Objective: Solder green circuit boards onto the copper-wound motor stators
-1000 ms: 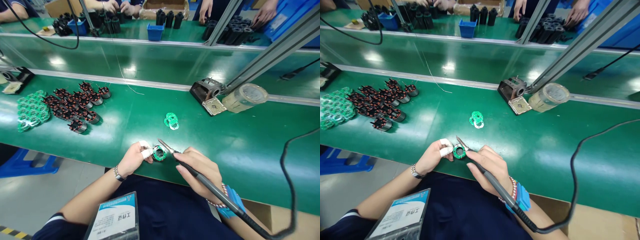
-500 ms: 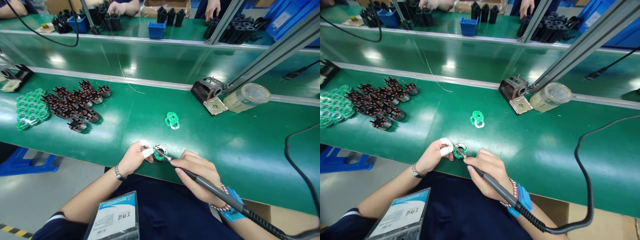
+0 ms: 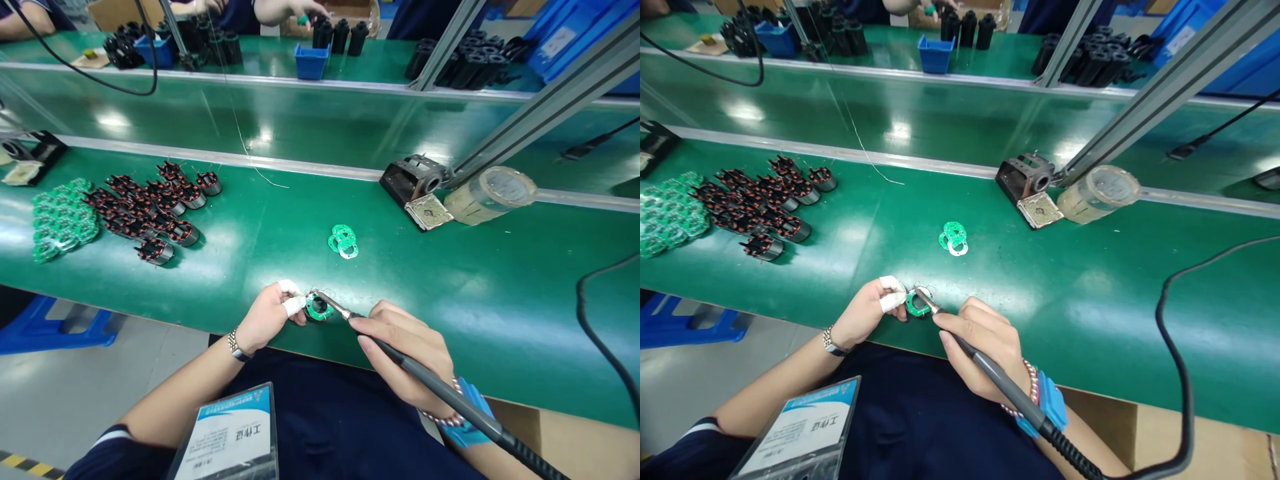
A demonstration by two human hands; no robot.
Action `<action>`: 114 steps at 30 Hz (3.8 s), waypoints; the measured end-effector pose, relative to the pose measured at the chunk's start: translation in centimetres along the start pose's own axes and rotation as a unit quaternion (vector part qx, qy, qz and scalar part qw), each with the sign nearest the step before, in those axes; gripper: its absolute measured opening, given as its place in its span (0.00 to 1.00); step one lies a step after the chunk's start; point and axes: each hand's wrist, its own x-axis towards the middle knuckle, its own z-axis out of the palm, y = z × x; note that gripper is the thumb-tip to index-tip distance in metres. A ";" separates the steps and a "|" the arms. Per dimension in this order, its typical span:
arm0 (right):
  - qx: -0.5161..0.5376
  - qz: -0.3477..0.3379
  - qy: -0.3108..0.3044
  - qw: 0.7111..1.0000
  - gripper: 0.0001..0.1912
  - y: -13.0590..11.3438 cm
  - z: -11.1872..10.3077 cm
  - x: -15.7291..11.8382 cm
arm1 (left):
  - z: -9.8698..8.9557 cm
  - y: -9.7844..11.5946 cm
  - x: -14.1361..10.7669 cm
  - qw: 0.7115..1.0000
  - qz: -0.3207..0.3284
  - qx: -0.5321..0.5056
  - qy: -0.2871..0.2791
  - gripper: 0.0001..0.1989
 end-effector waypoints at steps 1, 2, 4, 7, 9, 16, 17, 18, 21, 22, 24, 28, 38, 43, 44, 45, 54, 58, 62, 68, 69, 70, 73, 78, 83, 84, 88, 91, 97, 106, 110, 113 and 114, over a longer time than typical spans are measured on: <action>-0.001 -0.001 0.009 1.000 0.12 0.2 0.1 -0.1 | 0.0 0.0 0.0 1.000 0.001 0.000 -0.001 0.06; -0.004 0.001 0.020 1.000 0.12 0.4 0.2 -0.3 | 0.0 0.0 0.0 1.000 0.003 0.001 -0.002 0.06; -0.017 0.016 0.030 0.999 0.11 1.0 0.7 -0.5 | 0.0 0.0 0.0 1.000 0.006 0.005 -0.002 0.06; -0.034 0.055 0.007 0.998 0.13 2.1 2.1 -0.6 | 0.0 -0.1 -0.2 1.000 0.014 0.018 0.001 0.06; -0.020 0.064 -0.022 0.997 0.21 2.7 3.3 -0.5 | -0.1 -0.1 -0.5 0.998 0.035 0.041 0.010 0.05; 0.006 0.055 -0.056 0.997 0.21 3.4 5.0 -0.1 | -0.9 0.4 -0.4 0.988 0.109 0.109 -0.003 0.09; 0.005 0.052 -0.059 0.997 0.20 3.4 5.0 -0.1 | -1.1 0.5 -0.3 0.989 0.104 0.103 -0.014 0.09; 0.003 0.050 -0.060 0.997 0.19 3.4 5.0 0.0 | -1.4 0.6 -0.3 0.989 0.101 0.107 -0.024 0.08; 0.003 0.048 -0.059 0.997 0.19 3.5 5.0 0.0 | -2.4 0.7 -0.5 0.962 0.154 0.224 -0.029 0.08; 0.003 0.047 -0.059 0.997 0.19 3.4 5.0 0.0 | -2.6 0.7 -0.6 0.940 0.189 0.283 -0.027 0.09; 0.003 0.048 -0.060 0.997 0.18 3.4 5.1 0.0 | -3.0 0.6 -0.8 0.883 0.260 0.389 -0.021 0.10; 0.005 0.052 -0.062 0.997 0.18 3.4 5.1 -0.1 | -3.2 0.1 -0.8 0.787 0.341 0.515 0.000 0.10; -0.008 0.050 -0.039 0.998 0.19 3.5 5.5 -0.5 | -2.5 -1.0 0.1 0.633 0.517 0.574 0.052 0.12; -0.025 0.061 -0.008 0.998 0.18 3.2 5.8 -0.5 | -1.0 -2.3 -0.2 0.692 0.460 0.536 0.151 0.08; -0.027 0.062 -0.005 0.998 0.18 3.2 5.9 -0.5 | -0.7 -2.5 -0.4 0.713 0.446 0.518 0.159 0.07; -0.029 0.063 -0.003 0.998 0.18 3.1 5.9 -0.6 | -0.5 -2.8 -0.7 0.733 0.434 0.498 0.161 0.06; 0.021 0.049 -0.038 0.998 0.18 3.9 5.5 0.1 | 0.4 -4.0 -1.9 0.856 0.339 0.376 0.104 0.15; 0.038 0.063 -0.054 0.996 0.19 4.4 4.3 0.4 | 0.0 -4.1 -1.6 0.897 0.307 0.303 0.097 0.14; 0.014 0.072 -0.058 0.996 0.20 4.1 3.4 0.1 | -0.7 -3.8 -1.5 0.864 0.335 0.363 0.093 0.15; -0.011 0.081 -0.053 0.995 0.19 4.0 3.5 -0.2 | -1.5 -2.5 -1.1 0.727 0.484 0.480 0.081 0.08; -0.014 0.078 -0.049 0.996 0.19 4.1 3.7 -0.2 | -1.6 -2.4 -1.0 0.713 0.497 0.488 0.080 0.09; -0.017 0.076 -0.044 0.996 0.19 4.1 3.8 -0.3 | -1.8 -2.2 -0.9 0.703 0.506 0.493 0.081 0.09; -0.030 0.068 -0.029 0.997 0.19 4.0 4.1 -0.3 | -2.1 -2.0 -0.6 0.683 0.522 0.504 0.084 0.10; -0.060 0.062 0.021 0.996 0.19 3.7 5.0 -0.4 | -1.6 -2.3 -0.1 0.659 0.526 0.526 0.111 0.07; -0.078 0.057 0.042 0.994 0.18 3.2 5.5 -0.4 | -0.2 -3.1 -0.8 0.679 0.475 0.538 0.152 0.09; -0.077 0.057 0.043 0.995 0.17 3.2 5.5 -0.4 | 0.1 -3.3 -1.0 0.685 0.466 0.539 0.150 0.10; -0.058 0.064 0.023 0.996 0.18 3.5 5.1 -0.1 | 0.8 -3.6 -1.5 0.729 0.412 0.529 0.136 0.13; -0.008 0.058 -0.024 0.998 0.19 4.1 4.5 0.3 | 0.9 -3.7 -1.5 0.779 0.389 0.475 0.126 0.13; 0.003 0.066 -0.033 0.997 0.22 4.3 4.0 0.2 | -0.4 -3.8 -1.6 0.840 0.402 0.356 0.081 0.13; 0.013 0.043 -0.051 0.998 0.20 4.6 3.6 0.2 | -2.9 -0.7 0.5 0.695 0.494 0.522 0.022 0.08; 0.017 0.036 -0.056 0.998 0.20 4.7 3.5 0.2 | -3.1 -0.4 1.2 0.691 0.508 0.515 0.004 0.10; 0.011 0.037 -0.057 0.998 0.20 4.6 3.6 0.2 | -2.5 -0.7 1.5 0.721 0.481 0.498 0.025 0.10; 0.005 0.040 -0.052 0.998 0.19 4.5 3.7 0.1 | -2.1 -0.9 1.4 0.737 0.462 0.491 0.041 0.10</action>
